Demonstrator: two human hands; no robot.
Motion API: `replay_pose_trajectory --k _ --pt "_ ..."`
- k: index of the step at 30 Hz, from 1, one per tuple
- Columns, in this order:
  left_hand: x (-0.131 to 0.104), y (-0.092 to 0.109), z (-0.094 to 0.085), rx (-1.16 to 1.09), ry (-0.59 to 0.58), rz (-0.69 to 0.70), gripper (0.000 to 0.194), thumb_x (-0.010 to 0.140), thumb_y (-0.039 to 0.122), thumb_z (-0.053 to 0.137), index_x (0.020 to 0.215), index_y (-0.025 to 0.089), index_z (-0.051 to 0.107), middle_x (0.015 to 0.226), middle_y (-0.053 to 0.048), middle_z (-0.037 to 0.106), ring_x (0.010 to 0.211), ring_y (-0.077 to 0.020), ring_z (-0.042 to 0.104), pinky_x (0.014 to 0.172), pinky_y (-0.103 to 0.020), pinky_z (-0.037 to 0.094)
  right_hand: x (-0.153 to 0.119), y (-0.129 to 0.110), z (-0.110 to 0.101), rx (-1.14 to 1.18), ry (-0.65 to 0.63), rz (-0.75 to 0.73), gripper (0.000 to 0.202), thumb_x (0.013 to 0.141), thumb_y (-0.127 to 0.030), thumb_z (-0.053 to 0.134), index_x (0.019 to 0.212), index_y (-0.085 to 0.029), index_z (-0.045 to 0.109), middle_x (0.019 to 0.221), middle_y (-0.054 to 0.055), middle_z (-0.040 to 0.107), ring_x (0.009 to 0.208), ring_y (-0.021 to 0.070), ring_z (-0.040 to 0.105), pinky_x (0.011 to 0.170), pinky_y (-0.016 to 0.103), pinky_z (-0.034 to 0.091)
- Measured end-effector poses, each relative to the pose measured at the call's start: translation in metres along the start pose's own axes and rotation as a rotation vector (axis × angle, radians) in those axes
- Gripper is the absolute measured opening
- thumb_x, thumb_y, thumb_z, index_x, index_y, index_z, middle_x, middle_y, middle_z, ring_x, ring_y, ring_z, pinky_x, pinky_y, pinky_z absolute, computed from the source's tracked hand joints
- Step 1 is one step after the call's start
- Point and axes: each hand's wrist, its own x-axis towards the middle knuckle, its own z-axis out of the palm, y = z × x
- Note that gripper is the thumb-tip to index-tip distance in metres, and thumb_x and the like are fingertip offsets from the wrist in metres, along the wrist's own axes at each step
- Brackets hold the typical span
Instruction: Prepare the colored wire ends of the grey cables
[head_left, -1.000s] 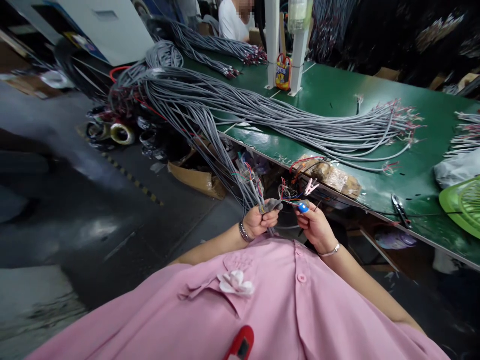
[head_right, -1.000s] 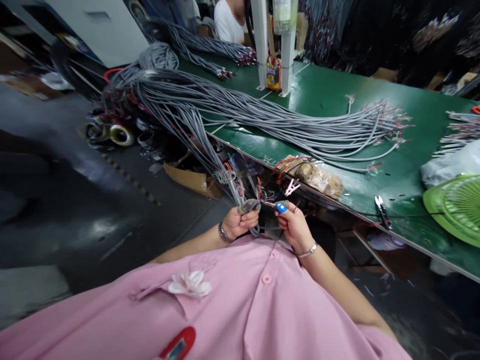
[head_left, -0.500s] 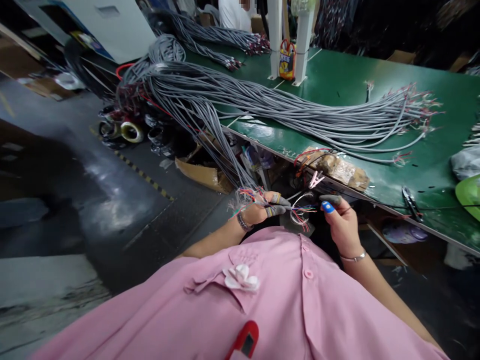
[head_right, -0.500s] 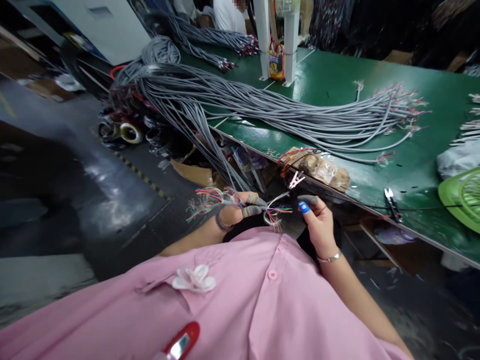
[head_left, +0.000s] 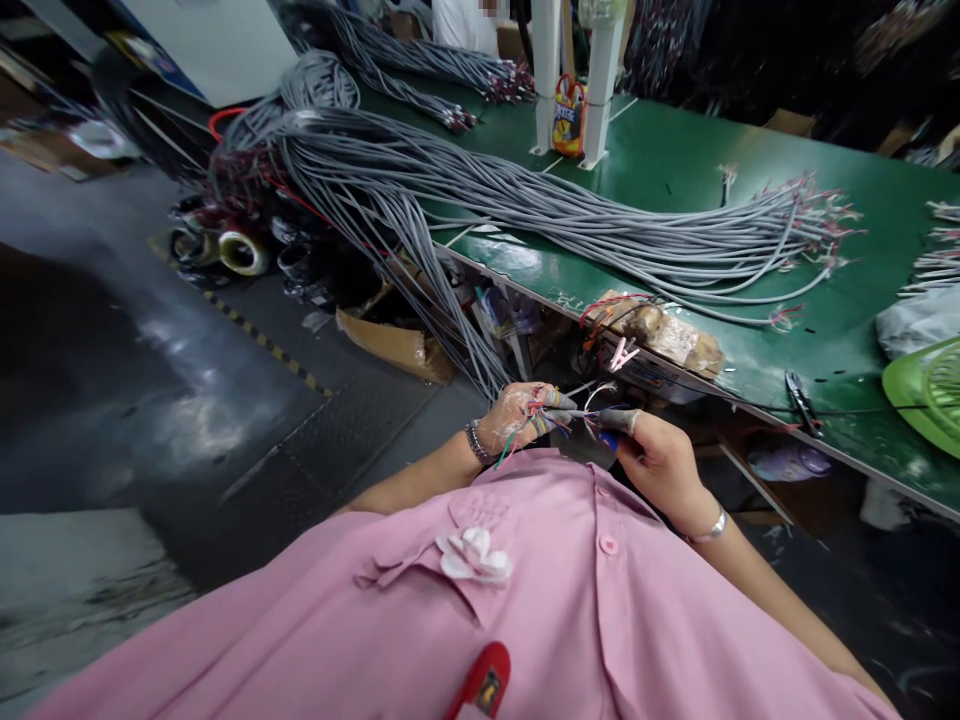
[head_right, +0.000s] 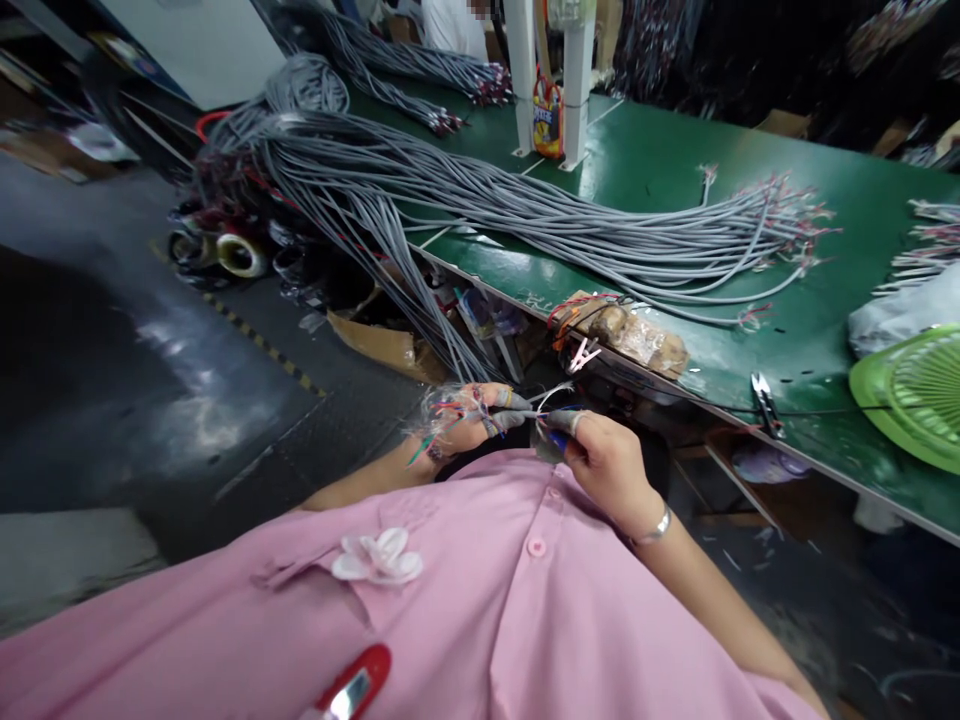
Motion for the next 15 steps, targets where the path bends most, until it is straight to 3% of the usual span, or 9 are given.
replay_pose_trajectory --k 5,9,15 --pt "0.0 -0.023 -0.008 0.326 -0.025 0.171 0.026 0.071 0.032 0.081 0.088 0.013 0.078 0.08 -0.009 0.07 0.075 -0.019 0.063 0.071 -0.028 0.05 -0.002 -0.002 -0.002 -0.003 0.02 -0.063 0.027 0.085 -0.013 0.056 0.108 -0.022 0.066 0.094 0.008 0.071 0.084 0.0214 0.065 0.073 0.032 0.051" --pt "0.0 -0.043 -0.012 0.447 0.008 0.212 0.029 0.081 0.039 0.071 0.098 0.016 0.076 0.093 -0.011 0.072 0.083 -0.0207 0.066 0.074 -0.028 0.05 0.0 -0.01 -0.009 0.082 -0.049 -0.025 0.023 0.084 -0.013 0.055 0.103 -0.022 0.067 0.087 0.006 0.068 0.078 0.0199 0.063 0.071 0.031 0.05" --pt "0.002 -0.045 -0.013 0.625 -0.023 0.3 0.027 0.084 0.041 0.068 0.083 0.015 0.072 0.074 -0.006 0.066 0.067 -0.0148 0.059 0.062 -0.024 0.043 0.005 -0.01 -0.016 0.511 -0.111 0.105 0.016 0.089 -0.021 0.06 0.104 -0.021 0.066 0.095 0.006 0.069 0.08 0.0179 0.063 0.074 0.03 0.051"
